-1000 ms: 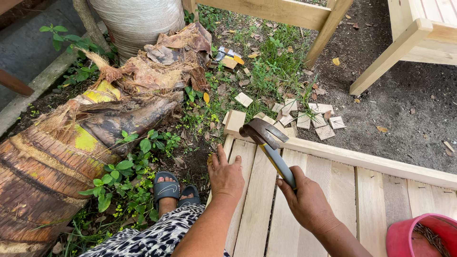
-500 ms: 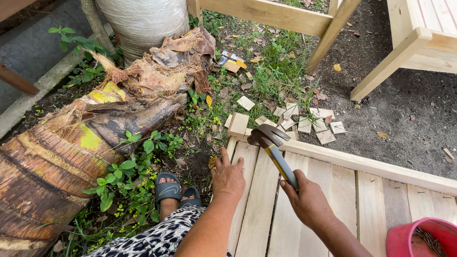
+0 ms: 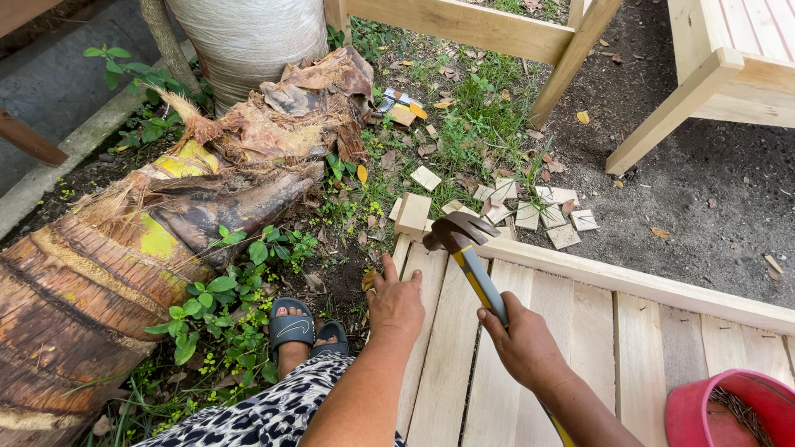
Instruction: The person hammers nails into wooden planks using a claw hammer. They repeatedly pick nails from a pink bucket and drive them into the wood surface, then use a small block of wood to tap the planks together.
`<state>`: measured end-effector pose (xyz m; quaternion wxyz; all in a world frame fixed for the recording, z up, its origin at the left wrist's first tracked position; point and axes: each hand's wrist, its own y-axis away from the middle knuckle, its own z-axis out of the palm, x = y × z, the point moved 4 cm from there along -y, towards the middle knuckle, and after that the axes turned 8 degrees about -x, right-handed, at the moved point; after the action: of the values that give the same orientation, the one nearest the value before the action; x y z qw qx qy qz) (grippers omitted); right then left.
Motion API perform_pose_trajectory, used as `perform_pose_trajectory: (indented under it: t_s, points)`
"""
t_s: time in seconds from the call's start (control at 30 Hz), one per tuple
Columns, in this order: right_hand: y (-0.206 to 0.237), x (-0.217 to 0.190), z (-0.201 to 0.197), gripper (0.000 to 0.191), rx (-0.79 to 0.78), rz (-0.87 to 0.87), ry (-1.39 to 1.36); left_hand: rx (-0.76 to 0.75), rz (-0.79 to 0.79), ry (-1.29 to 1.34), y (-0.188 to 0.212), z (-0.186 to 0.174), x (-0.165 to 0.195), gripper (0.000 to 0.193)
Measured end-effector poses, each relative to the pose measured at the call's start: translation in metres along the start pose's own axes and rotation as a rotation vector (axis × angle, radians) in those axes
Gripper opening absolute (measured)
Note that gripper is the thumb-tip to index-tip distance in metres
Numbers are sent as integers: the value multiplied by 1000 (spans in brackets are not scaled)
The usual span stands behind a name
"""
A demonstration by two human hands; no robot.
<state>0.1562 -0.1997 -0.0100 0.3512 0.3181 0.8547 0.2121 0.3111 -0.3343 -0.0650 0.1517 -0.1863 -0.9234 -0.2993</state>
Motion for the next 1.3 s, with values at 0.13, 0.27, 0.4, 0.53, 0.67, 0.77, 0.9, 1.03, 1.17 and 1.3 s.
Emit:
perform_pose_trajectory:
  t_s: [0.13,0.27,0.4,0.53,0.67,0.77,0.9,1.03,1.17,1.3]
  points:
    - [4,-10,3,41,72,-58,34,2,-11,-4,1,-2,2,46]
    - [-5,-18,0,38,-17,-27,-13,8,-17,25,3,-5,5,46]
    - [1,-10,-6,39,-30,44,-79,-22,-29,5,1,-4,4,47]
    - [8,-12,-4,38,91,-81,-104,12,-28,-13,-4,-3,3,44]
    - [2,-20,-1,40,-8,-36,2,28,-44,-25,-5,-5,6,43]
    - [1,-19,-2,40,-132,104,-109,21,-68,-4,-5,-9,8,45]
    - [8,-11,-2,39,-60,35,-104,40,-71,-72,-4,-13,11,52]
    - [3,-13,1,40,84,-171,7,25,-82,-35,-2,-15,12,53]
    - [1,-6,5,39,-112,35,-87,-7,-141,-62,1,-19,12,55]
    - [25,2,1,41,-122,52,-180,-68,-140,-149,10,-21,15,46]
